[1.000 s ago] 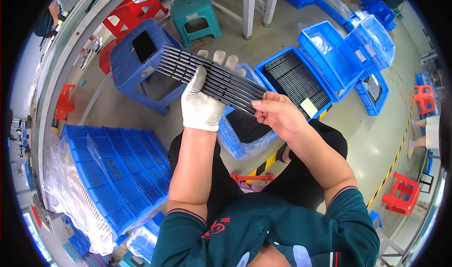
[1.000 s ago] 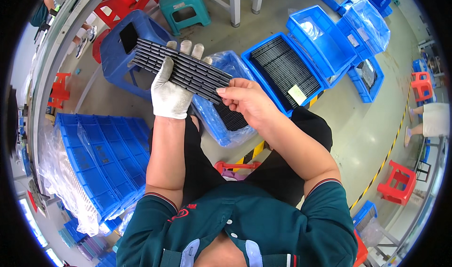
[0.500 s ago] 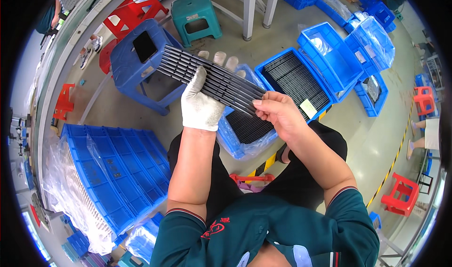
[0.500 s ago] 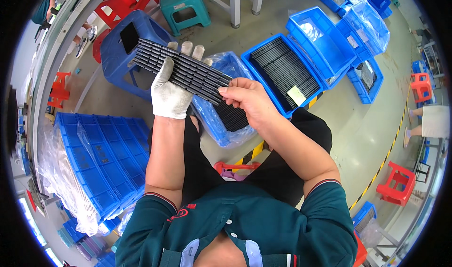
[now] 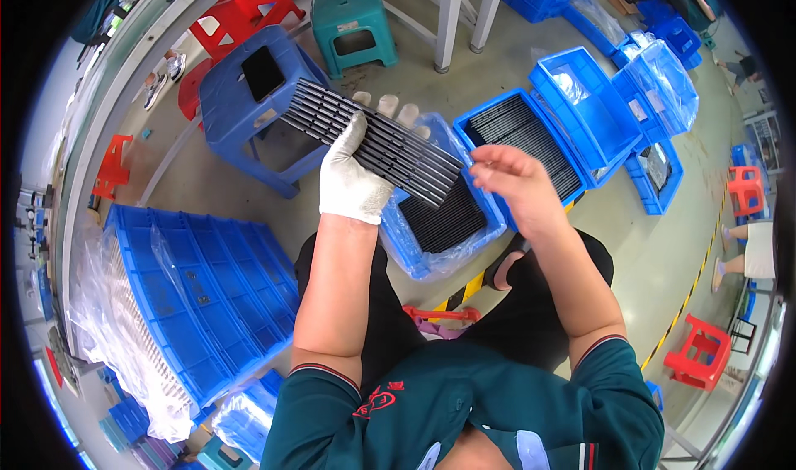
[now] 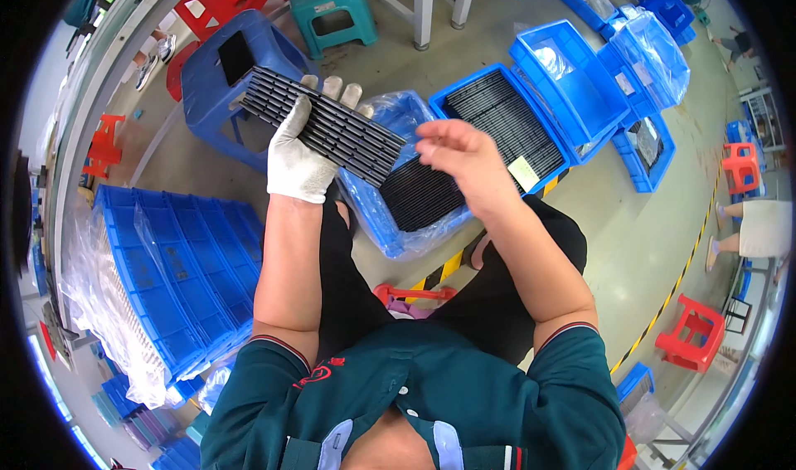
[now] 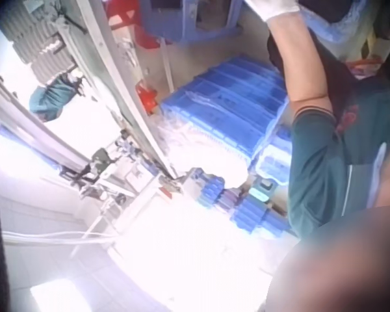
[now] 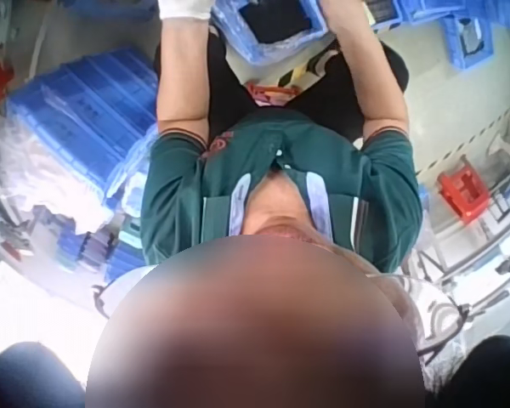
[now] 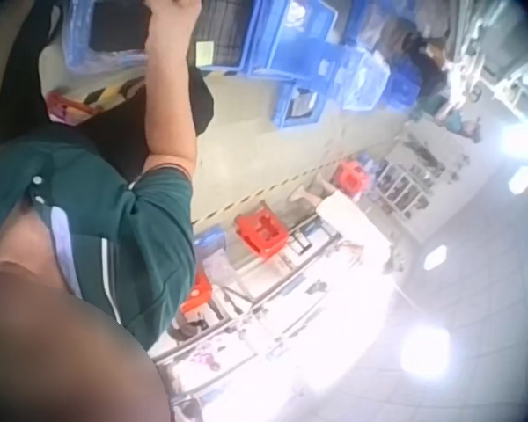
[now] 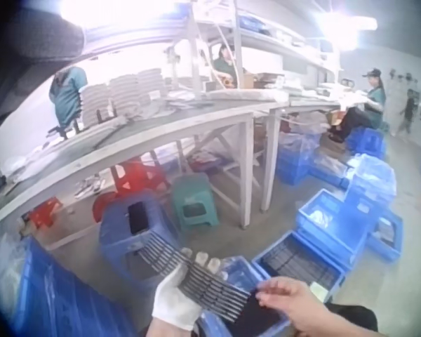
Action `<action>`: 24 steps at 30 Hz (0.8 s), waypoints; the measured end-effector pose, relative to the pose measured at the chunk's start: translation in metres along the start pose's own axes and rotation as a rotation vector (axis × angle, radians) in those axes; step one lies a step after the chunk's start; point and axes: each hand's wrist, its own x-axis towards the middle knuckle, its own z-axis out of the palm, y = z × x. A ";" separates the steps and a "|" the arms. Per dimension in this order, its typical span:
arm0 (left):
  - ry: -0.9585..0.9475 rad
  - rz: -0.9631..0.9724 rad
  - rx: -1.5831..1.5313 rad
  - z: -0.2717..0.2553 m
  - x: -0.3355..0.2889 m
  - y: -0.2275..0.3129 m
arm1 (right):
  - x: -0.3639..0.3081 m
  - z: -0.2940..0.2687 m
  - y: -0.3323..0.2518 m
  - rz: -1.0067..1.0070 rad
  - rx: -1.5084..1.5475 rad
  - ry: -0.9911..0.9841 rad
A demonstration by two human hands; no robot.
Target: Inspecting and sorting a batch of small black metal pins into a blue plastic crate.
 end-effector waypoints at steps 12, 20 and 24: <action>0.323 -0.027 0.189 0.007 -0.002 -0.007 | -0.003 0.011 -0.014 -0.338 -0.284 0.035; 0.345 -0.049 0.210 0.006 -0.005 -0.009 | -0.005 0.013 -0.010 -0.406 -0.494 0.031; 0.371 -0.046 0.200 0.009 -0.005 -0.009 | -0.005 0.014 -0.010 -0.421 -0.553 0.040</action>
